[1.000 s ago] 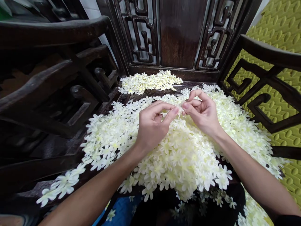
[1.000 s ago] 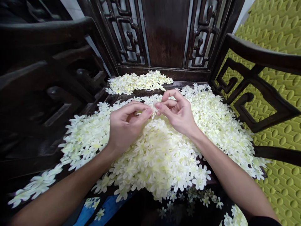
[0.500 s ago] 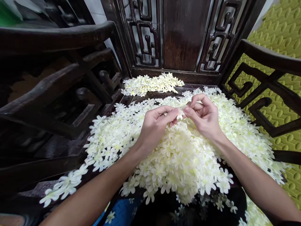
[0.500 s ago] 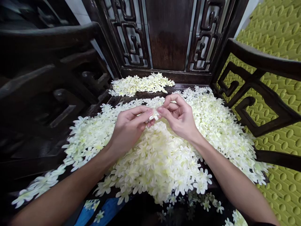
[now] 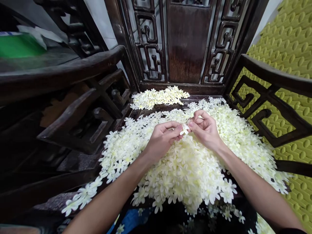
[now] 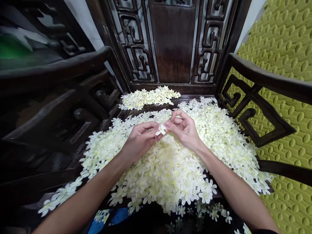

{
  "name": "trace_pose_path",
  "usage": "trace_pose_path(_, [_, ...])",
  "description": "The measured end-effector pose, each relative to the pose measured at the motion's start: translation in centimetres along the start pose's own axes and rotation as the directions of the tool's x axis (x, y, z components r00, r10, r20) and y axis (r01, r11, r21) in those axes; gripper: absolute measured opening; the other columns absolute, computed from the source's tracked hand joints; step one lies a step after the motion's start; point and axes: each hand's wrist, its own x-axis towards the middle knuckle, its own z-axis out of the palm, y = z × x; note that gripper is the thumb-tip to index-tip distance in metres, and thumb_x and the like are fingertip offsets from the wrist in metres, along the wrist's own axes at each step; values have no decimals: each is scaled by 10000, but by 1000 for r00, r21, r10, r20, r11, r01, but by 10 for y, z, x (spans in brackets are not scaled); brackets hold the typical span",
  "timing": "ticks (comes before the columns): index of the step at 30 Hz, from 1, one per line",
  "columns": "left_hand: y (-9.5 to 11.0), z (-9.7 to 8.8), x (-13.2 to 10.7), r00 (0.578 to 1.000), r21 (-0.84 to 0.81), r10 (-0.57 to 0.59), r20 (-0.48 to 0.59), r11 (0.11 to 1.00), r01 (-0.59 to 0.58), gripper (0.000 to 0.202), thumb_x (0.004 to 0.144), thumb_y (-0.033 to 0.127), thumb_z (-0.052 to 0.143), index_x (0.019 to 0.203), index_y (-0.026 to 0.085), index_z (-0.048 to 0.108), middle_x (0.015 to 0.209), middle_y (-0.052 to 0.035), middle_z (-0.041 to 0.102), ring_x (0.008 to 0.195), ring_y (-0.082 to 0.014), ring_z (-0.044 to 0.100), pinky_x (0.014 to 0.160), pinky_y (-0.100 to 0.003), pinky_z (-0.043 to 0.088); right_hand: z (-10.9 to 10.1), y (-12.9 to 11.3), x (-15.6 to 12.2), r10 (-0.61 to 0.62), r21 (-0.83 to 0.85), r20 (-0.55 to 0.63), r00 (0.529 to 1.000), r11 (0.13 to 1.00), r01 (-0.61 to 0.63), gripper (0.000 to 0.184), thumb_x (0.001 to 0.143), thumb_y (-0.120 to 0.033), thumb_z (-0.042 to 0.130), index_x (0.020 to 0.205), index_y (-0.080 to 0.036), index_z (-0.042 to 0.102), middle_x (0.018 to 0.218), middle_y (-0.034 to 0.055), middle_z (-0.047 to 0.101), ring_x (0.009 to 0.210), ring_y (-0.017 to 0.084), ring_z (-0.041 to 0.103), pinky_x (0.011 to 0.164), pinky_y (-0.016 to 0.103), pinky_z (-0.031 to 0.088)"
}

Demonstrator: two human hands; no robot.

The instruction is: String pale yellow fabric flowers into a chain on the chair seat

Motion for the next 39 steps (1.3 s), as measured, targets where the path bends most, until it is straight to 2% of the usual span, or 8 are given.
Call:
trace_pose_path(4, [-3,-6,3,1000,43,-28,6,999,28,145,799,322,806,830,187,760,808,-19,704,700,-83,603,689,-208,483,-4,1,-1,42,34,33,999,998,-43,202,874,-197,757,934,-222,566,747,-44,697,665,96,636,653,233,521])
trace_pose_path(9, [-1,-12,5,998,135,-10,56,991,2,158,817,339,785,807,185,748,760,-11,664,676,-78,574,650,-195,464,-7,-2,0,65,-32,46,997,997,-64,190,872,-189,758,936,-230,583,742,-42,698,660,99,649,644,230,522])
trace_pose_path(13, [5,-16,5,999,165,-23,37,986,16,132,798,322,801,790,201,748,778,2,644,695,-85,587,706,-216,513,-19,-10,7,-79,-229,-93,993,972,56,130,881,-187,746,873,-225,621,759,-33,684,689,97,654,679,233,552])
trace_pose_path(15, [7,-16,5,1000,148,13,-3,989,-13,104,793,290,804,786,204,745,779,4,639,700,-86,585,705,-211,509,-25,-15,11,-140,-244,-149,979,964,101,155,868,-211,765,876,-237,612,732,-42,682,688,105,661,689,244,565])
trace_pose_path(20, [5,-13,6,988,260,147,-51,957,-129,104,794,265,793,835,178,754,733,-13,648,659,-97,556,617,-204,449,-18,-17,9,-36,-196,-50,998,980,25,290,808,-271,826,1012,-235,623,788,-19,746,731,144,713,677,267,583])
trace_pose_path(24, [5,-11,6,980,349,194,-34,922,-171,152,783,269,794,903,178,777,816,-31,699,662,-106,562,622,-222,452,-6,-16,4,-3,-223,-24,1000,975,-2,413,696,-218,906,1018,-207,647,838,-1,770,762,133,721,744,248,590])
trace_pose_path(30, [9,-7,6,956,539,291,-47,813,-221,182,768,312,802,880,169,781,868,-53,737,713,-145,611,637,-243,465,-8,-18,4,33,-221,-85,996,974,-52,408,680,-217,912,1003,-190,664,883,29,797,729,128,725,680,228,588])
trace_pose_path(39, [3,-9,10,920,575,384,-73,770,-276,225,803,384,770,857,165,774,866,-62,752,728,-152,639,645,-243,476,-6,-14,3,66,-202,-101,993,976,-85,352,720,-260,886,986,-198,665,849,16,798,702,131,716,663,238,583])
